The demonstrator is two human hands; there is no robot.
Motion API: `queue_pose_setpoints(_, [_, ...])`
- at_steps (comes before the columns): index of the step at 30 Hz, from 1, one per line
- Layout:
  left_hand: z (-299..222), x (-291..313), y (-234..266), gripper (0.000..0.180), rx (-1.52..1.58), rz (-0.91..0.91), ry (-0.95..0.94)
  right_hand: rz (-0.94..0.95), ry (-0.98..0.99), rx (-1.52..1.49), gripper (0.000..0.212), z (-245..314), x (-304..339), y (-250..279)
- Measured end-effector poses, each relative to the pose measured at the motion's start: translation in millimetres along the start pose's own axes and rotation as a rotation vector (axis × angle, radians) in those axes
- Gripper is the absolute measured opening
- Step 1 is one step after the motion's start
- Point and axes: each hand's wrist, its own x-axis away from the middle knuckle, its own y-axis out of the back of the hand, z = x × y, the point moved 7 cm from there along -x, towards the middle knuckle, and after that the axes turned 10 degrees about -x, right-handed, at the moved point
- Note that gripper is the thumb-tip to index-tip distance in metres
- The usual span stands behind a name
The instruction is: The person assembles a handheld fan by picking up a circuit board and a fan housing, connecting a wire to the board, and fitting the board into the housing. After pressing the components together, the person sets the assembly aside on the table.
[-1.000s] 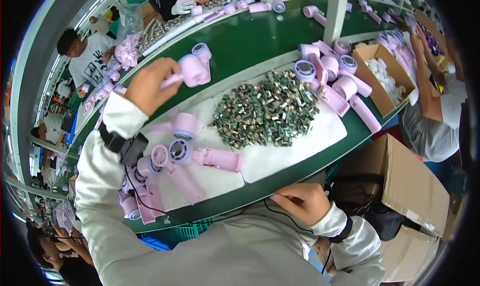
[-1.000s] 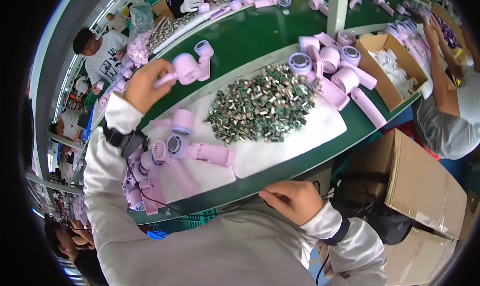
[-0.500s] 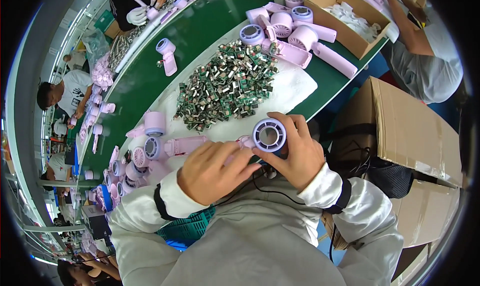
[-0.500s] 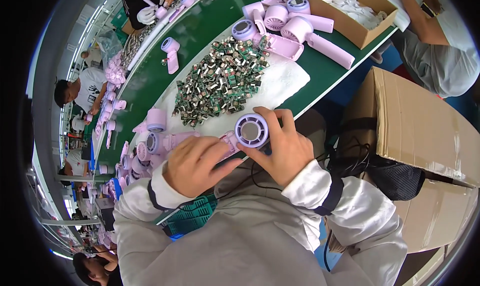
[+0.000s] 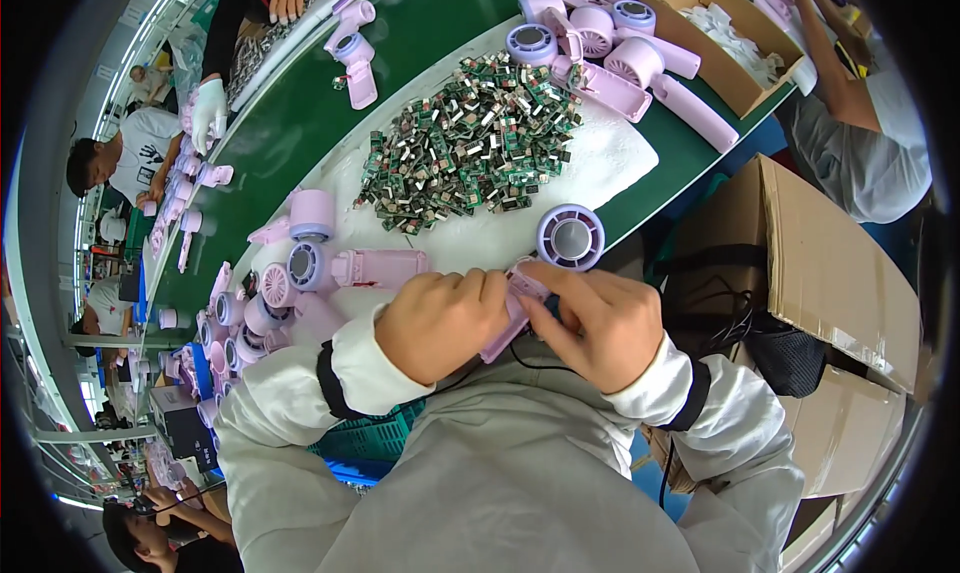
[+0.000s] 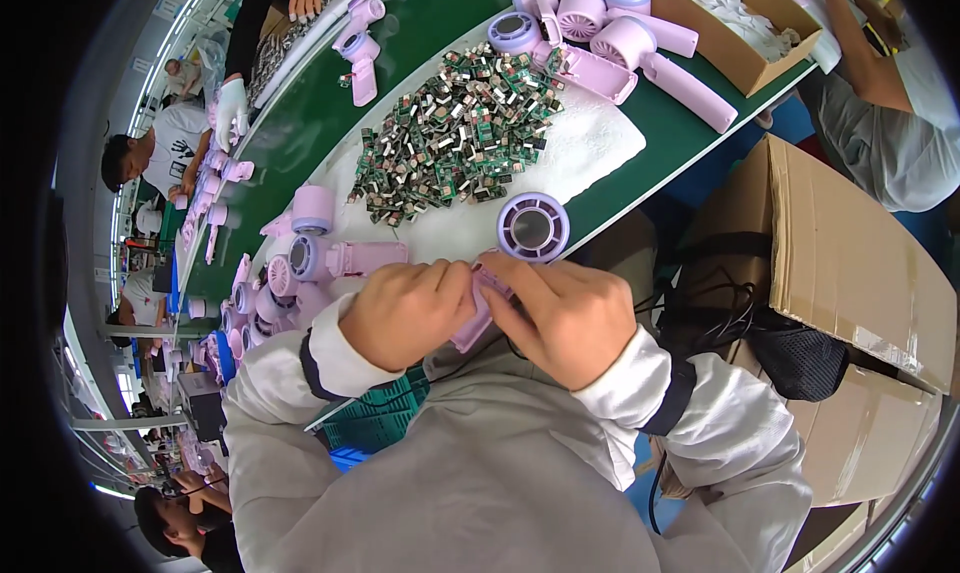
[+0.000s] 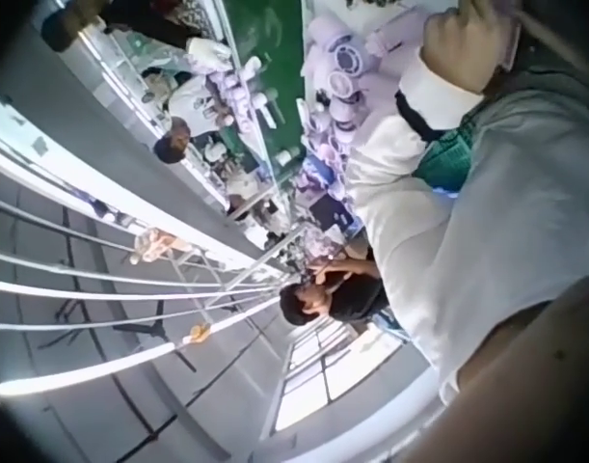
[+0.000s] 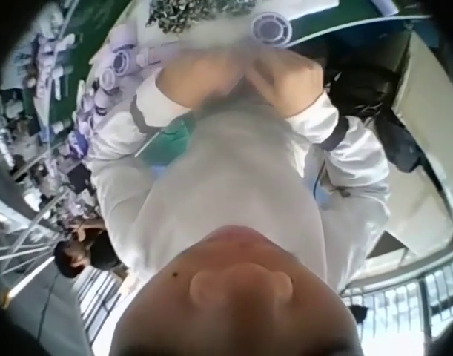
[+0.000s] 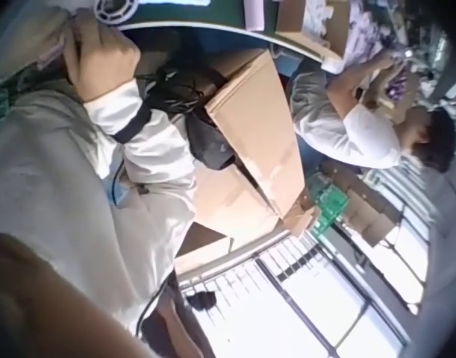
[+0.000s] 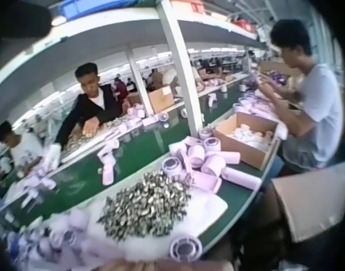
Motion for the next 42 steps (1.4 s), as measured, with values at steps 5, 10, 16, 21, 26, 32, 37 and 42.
queue_pose_setpoints(5, [-17.0, -3.6, 3.4, 0.017, 0.042, -0.084, -0.098, 0.118, 0.008, -0.020, 0.028, 3.5, 4.5, -10.3])
queue_pose_setpoints(10, [-14.7, -8.0, 10.9, 0.012, 0.027, -0.040, -0.148, 0.161, 0.045, -0.013, 0.017, -5.5, 0.8, -9.1])
queue_pose_setpoints(16, [-20.6, -12.6, 14.8, 0.011, -0.012, 0.013, -0.171, 0.152, 0.047, -0.021, 0.015, -9.0, -0.3, -8.6])
queue_pose_setpoints(21, [-29.1, -15.9, 20.3, 0.013, -0.047, 0.034, -0.171, 0.180, 0.039, -0.010, 0.015, -9.5, 1.2, -8.9])
queue_pose_setpoints(26, [-17.1, -22.7, 26.4, 0.016, 0.098, 0.046, -0.172, 0.196, 0.012, -0.063, 0.015, -15.6, 1.0, -7.8])
queue_pose_setpoints(32, [88.8, -14.6, 25.9, 0.022, 0.143, -0.047, 0.161, 0.173, 0.019, -0.119, 0.014, -24.1, 2.2, -6.8])
queue_pose_setpoints(37, [105.9, -9.5, 12.0, 0.026, 0.094, -0.020, 0.202, 0.204, 0.038, -0.123, 0.015, -19.4, 2.3, -7.5])
queue_pose_setpoints(42, [106.5, -8.0, 3.9, 0.028, 0.168, 0.071, 0.180, 0.206, 0.051, -0.134, 0.015, -16.2, 3.6, -9.8])
